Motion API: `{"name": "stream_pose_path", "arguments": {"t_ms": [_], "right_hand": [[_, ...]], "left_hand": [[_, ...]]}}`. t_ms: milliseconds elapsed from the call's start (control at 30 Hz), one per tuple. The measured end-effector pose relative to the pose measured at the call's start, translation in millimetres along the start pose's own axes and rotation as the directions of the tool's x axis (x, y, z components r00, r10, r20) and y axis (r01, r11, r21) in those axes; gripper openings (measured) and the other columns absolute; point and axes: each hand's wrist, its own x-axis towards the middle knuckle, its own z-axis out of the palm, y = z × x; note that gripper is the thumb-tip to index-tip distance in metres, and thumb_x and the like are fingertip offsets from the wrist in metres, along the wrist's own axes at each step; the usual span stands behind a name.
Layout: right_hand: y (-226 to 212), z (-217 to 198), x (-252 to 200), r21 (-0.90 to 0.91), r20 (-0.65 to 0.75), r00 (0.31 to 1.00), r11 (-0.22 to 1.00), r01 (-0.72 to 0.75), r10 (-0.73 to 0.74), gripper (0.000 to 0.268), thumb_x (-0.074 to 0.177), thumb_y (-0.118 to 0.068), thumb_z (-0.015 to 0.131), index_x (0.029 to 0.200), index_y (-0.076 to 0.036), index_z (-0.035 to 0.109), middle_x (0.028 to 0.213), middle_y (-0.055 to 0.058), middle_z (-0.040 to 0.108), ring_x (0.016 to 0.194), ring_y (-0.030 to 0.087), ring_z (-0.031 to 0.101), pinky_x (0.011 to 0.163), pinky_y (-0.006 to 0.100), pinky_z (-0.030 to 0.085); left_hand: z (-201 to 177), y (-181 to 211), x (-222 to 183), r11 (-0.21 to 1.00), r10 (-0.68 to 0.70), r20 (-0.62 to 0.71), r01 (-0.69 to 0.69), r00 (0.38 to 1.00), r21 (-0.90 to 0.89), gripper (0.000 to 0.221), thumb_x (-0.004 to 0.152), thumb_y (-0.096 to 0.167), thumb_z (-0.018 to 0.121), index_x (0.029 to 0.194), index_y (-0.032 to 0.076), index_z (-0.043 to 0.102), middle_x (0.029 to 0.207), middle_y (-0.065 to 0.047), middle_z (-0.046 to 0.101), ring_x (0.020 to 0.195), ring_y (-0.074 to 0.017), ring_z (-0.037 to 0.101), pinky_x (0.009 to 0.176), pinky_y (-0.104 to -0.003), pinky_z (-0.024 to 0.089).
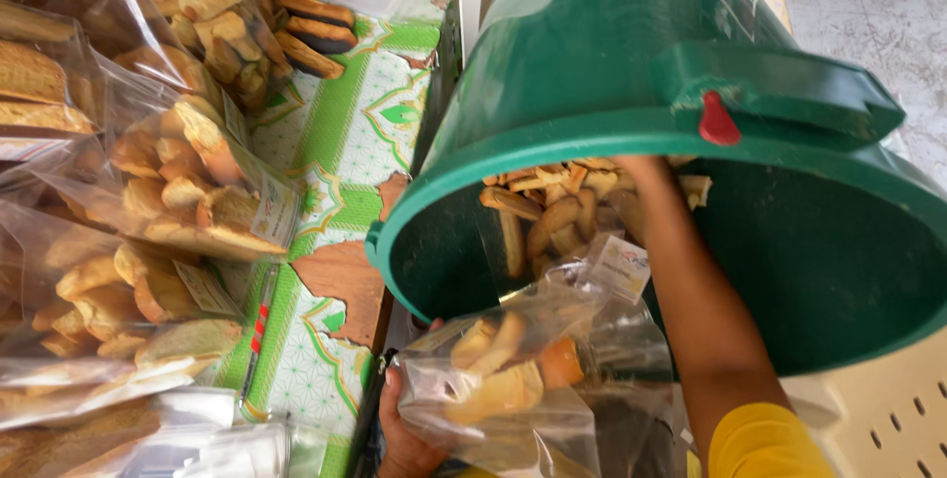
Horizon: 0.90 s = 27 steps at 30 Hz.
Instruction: The person packs biscuit pieces from a green bucket into clear plastic bags, seals them, and places them on a table. The person also uses a pen to write on the labels of the bags.
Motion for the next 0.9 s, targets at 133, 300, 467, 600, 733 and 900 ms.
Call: {"name": "stream_pose_path", "arguments": {"t_ms": [133, 300, 467, 600, 733, 900], "right_hand": [[52.1, 35.5, 54.0, -0.324, -0.056, 0.994, 0.939, -0.111, 0.098, 0.026, 0.102, -0.015, 0.06, 0.123, 0.0, 0.064, 0.116, 0.016, 0.071, 0.105, 0.033, 0.07, 0.089, 0.049, 0.057], [84.1, 55.6, 75.6, -0.475, -0.065, 0.98, 0.857, -0.198, 0.19, 0.026, 0.102, -0.015, 0.061, 0.123, 0.0, 0.064, 0.116, 0.015, 0.07, 0.105, 0.033, 0.07, 0.089, 0.048, 0.057], [96.5, 56.1, 81.4, -0.527, -0.067, 0.973, 0.82, -0.223, 0.222, 0.026, 0.101, -0.015, 0.061, 0.122, 0.0, 0.064, 0.116, 0.015, 0.07, 0.105, 0.032, 0.069, 0.089, 0.047, 0.057], [94.4, 58.3, 83.0, -0.495, -0.067, 0.978, 0.845, -0.204, 0.197, 0.026, 0.101, -0.015, 0.062, 0.122, 0.0, 0.064, 0.115, 0.015, 0.07, 0.105, 0.031, 0.069, 0.089, 0.046, 0.057], [93.4, 50.5, 87.0, -0.432, -0.099, 0.983, 0.883, -0.183, 0.155, 0.027, 0.1, -0.015, 0.062, 0.122, -0.001, 0.064, 0.115, 0.014, 0.07, 0.104, 0.03, 0.069, 0.089, 0.046, 0.057], [98.2, 41.9, 89.0, -0.303, -0.149, 0.983, 0.941, -0.149, 0.108, 0.027, 0.1, -0.015, 0.062, 0.122, -0.001, 0.064, 0.115, 0.014, 0.07, 0.104, 0.03, 0.069, 0.089, 0.045, 0.057]], "left_hand": [[15.2, -4.9, 8.5, 0.993, 0.057, -0.173, -0.073, 0.983, -0.09, 0.09, 0.089, 0.061, 0.048, 0.155, 0.001, 0.038, 0.151, -0.024, 0.05, 0.136, -0.0401, 0.05, 0.113, -0.054, 0.037], [24.5, -5.6, 20.6, 0.987, 0.063, -0.229, -0.095, 0.971, -0.131, 0.09, 0.087, 0.06, 0.05, 0.154, 0.001, 0.037, 0.15, -0.027, 0.049, 0.135, -0.042, 0.05, 0.112, -0.056, 0.037], [18.3, -4.1, 22.6, 0.987, 0.029, -0.178, -0.056, 0.984, -0.148, 0.091, 0.086, 0.06, 0.051, 0.153, 0.001, 0.037, 0.148, -0.029, 0.049, 0.134, -0.044, 0.05, 0.111, -0.058, 0.038], [13.1, -4.6, 16.7, 0.984, 0.033, -0.165, -0.061, 0.986, -0.165, 0.091, 0.084, 0.059, 0.053, 0.153, 0.001, 0.036, 0.147, -0.031, 0.049, 0.133, -0.0455, 0.05, 0.111, -0.059, 0.038], [17.7, -5.1, 14.9, 0.983, 0.036, -0.15, -0.062, 0.988, -0.174, 0.092, 0.083, 0.058, 0.054, 0.152, 0.001, 0.035, 0.146, -0.033, 0.049, 0.133, -0.0471, 0.051, 0.11, -0.06, 0.039], [32.0, -5.5, 11.2, 0.991, -0.013, -0.238, -0.018, 0.971, -0.13, 0.093, 0.08, 0.06, 0.052, 0.152, 0.005, 0.036, 0.144, -0.034, 0.051, 0.13, -0.0484, 0.053, 0.108, -0.061, 0.041]]}}
